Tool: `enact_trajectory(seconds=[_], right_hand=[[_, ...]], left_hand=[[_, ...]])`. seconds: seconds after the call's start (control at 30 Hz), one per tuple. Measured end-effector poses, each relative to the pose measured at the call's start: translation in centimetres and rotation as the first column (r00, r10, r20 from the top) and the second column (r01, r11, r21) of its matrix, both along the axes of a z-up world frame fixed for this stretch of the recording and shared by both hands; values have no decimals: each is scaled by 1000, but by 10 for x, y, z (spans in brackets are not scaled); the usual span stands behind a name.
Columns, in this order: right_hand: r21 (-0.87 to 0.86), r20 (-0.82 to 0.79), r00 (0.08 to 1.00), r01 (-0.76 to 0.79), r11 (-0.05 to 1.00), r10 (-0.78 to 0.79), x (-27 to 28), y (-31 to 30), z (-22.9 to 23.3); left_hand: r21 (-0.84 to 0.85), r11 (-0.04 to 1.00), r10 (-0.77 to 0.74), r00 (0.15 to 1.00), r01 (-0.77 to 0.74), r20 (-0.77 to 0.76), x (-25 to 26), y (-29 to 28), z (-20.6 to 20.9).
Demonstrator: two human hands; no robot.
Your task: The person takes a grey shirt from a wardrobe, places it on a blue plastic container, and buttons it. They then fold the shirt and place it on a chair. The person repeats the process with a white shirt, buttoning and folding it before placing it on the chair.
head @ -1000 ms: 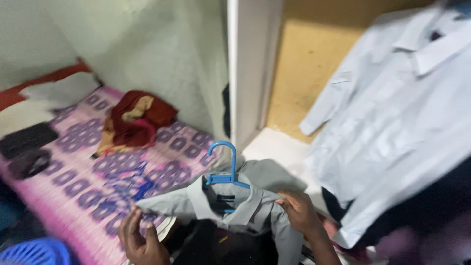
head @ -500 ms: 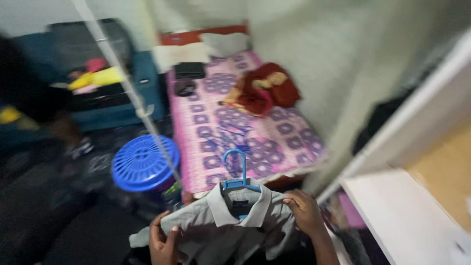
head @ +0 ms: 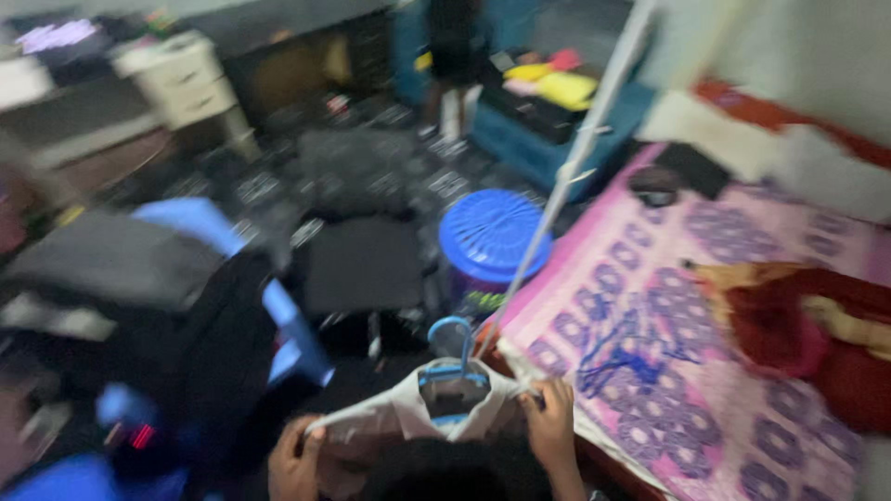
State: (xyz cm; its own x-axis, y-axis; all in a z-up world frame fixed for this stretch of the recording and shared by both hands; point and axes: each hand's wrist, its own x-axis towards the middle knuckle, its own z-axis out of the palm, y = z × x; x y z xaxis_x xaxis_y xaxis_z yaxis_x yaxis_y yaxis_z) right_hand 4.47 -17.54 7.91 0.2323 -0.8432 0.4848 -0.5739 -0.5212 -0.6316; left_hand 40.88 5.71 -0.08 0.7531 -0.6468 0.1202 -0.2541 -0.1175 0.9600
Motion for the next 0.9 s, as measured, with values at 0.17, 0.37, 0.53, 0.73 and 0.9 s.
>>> enact_trajectory(seconds=[0.17, 0.37, 0.53, 0.73, 0.9], right_hand=[[74, 185, 944, -292, 954, 275, 60, 8, -4], [58, 333, 816, -518, 853, 473, 132, 40, -14], [33, 353, 724, -643, 765, 593, 190, 60, -17], [228, 610, 488, -863, 452, 625, 245, 117, -29], [150, 559, 373, -924, 352, 740, 304, 164, -19]], left_hand=[[-109, 985, 132, 991, -132, -6, -19, 110, 9], [4, 951, 303, 926, -310, -224, -24, 223, -56], [-2, 899, 431, 883, -438, 184, -54, 288, -80], [293, 897, 410, 872, -332, -268, -145, 369, -97], [328, 935, 291, 827, -138, -481, -188, 451, -88]])
